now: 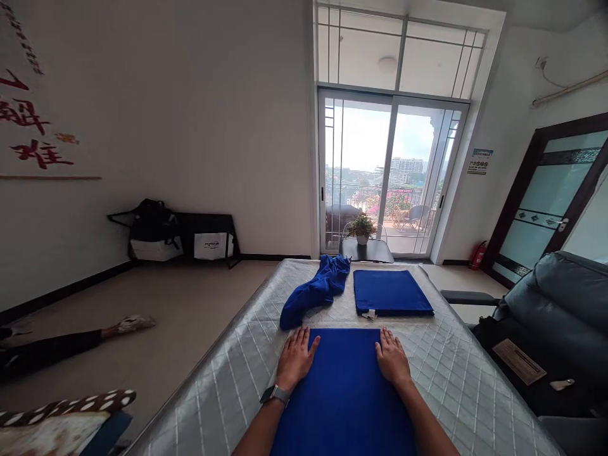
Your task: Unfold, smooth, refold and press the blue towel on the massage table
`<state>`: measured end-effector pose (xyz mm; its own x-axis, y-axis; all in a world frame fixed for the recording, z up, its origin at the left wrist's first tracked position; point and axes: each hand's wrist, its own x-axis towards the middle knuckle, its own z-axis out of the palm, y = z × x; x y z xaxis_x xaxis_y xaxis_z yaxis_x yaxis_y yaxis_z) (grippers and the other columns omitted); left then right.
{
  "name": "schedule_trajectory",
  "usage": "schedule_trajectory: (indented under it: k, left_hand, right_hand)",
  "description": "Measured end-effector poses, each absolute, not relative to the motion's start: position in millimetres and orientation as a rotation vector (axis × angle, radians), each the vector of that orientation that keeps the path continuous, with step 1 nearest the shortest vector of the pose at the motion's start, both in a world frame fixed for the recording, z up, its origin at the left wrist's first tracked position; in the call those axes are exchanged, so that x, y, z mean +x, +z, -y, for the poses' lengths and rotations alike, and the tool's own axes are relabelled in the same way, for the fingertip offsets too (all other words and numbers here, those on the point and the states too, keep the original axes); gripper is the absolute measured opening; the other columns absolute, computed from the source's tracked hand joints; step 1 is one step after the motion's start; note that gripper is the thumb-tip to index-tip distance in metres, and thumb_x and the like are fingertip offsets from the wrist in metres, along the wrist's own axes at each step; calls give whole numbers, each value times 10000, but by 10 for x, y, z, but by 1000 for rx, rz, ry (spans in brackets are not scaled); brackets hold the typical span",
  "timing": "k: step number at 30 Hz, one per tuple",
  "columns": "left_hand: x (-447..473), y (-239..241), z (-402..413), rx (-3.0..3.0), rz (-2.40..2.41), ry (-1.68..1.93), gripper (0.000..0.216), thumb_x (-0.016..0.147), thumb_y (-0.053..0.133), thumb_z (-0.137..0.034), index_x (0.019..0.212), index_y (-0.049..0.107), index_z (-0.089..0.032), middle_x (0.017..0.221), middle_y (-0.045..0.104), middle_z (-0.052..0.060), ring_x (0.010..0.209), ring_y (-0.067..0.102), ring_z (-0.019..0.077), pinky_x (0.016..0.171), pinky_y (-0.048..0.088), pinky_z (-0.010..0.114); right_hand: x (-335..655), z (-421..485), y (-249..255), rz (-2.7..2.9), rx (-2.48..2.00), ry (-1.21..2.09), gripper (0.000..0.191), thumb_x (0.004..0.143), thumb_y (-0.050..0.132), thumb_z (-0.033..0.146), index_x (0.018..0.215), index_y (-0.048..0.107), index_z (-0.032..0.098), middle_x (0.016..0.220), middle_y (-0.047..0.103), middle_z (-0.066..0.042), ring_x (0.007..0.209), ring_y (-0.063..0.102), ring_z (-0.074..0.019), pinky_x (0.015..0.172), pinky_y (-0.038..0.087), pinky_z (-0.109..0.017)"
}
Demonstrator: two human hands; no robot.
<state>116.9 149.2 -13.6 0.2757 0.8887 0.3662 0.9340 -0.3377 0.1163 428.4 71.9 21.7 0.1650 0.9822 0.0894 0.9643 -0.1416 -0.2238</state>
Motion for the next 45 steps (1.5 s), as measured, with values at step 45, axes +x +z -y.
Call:
schedule_trajectory:
  k: [45]
  left_hand:
    - [1524,281,-1283,-2323,1835,-418,752,1009,192,-548,1464,465,-16,1496,515,256,1425,434,385,1159,353,544]
  right_hand:
    - [4141,26,310,1853,-2106,343,664,1021,199,435,1598,214,107,1659,179,-69,1543,122,-204,1250,93,-403]
